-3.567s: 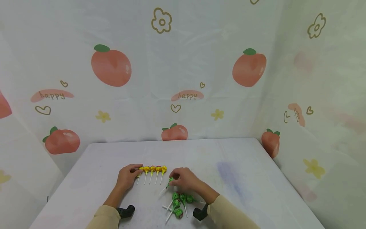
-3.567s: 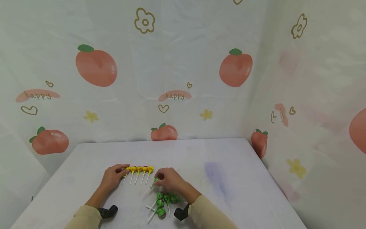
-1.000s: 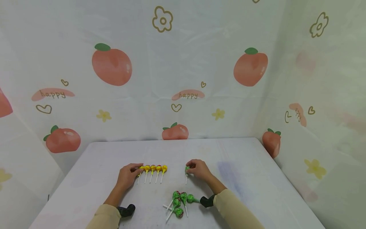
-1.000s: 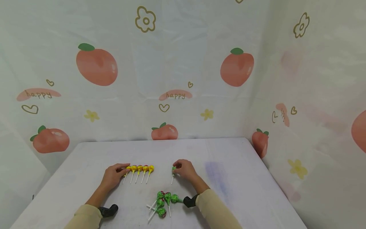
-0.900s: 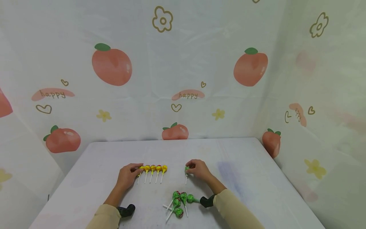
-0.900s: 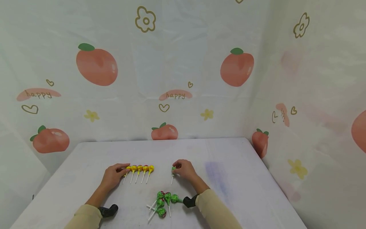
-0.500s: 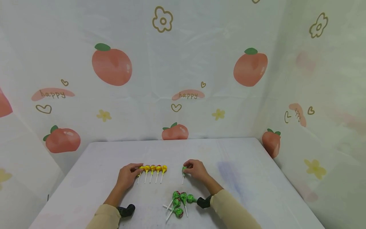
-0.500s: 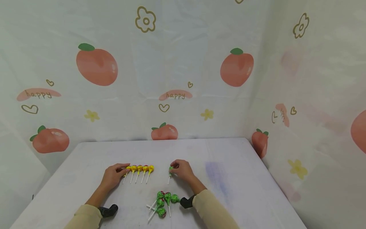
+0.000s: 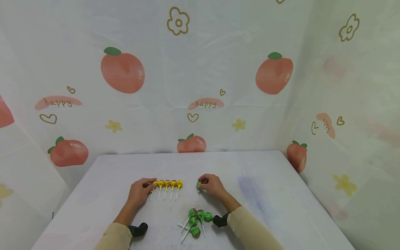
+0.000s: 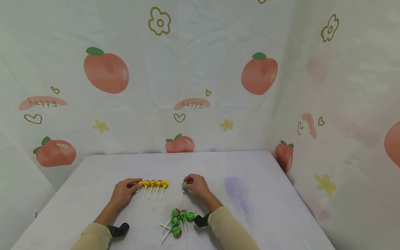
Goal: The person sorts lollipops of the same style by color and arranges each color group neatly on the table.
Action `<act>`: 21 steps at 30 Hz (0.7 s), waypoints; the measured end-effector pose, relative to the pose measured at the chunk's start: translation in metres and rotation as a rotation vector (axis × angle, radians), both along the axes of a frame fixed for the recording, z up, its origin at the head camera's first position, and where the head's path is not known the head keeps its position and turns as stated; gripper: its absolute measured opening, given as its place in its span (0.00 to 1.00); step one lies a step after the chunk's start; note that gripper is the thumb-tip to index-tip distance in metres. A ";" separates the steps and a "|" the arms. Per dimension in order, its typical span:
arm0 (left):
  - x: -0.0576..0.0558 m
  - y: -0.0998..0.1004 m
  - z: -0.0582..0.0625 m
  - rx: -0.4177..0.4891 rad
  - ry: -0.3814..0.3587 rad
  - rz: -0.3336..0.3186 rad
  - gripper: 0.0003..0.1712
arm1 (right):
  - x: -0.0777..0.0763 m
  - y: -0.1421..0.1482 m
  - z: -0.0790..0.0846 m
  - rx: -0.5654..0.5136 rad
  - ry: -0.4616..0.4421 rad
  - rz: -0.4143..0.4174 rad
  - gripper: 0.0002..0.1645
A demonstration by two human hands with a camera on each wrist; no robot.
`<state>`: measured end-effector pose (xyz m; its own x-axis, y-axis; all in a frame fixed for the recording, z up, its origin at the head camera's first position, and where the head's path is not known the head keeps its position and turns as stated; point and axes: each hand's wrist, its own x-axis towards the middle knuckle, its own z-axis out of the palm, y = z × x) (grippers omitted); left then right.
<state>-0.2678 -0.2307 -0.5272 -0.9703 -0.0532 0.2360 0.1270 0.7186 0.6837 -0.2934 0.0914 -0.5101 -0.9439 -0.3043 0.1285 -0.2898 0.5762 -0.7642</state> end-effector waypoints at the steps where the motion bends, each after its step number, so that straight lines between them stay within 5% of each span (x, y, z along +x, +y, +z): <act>1: 0.000 0.000 0.000 0.000 0.002 0.000 0.16 | 0.000 0.000 0.000 0.002 -0.006 -0.003 0.10; 21: 0.000 -0.001 -0.001 0.019 -0.018 -0.005 0.17 | 0.002 -0.001 0.000 -0.022 0.015 -0.002 0.11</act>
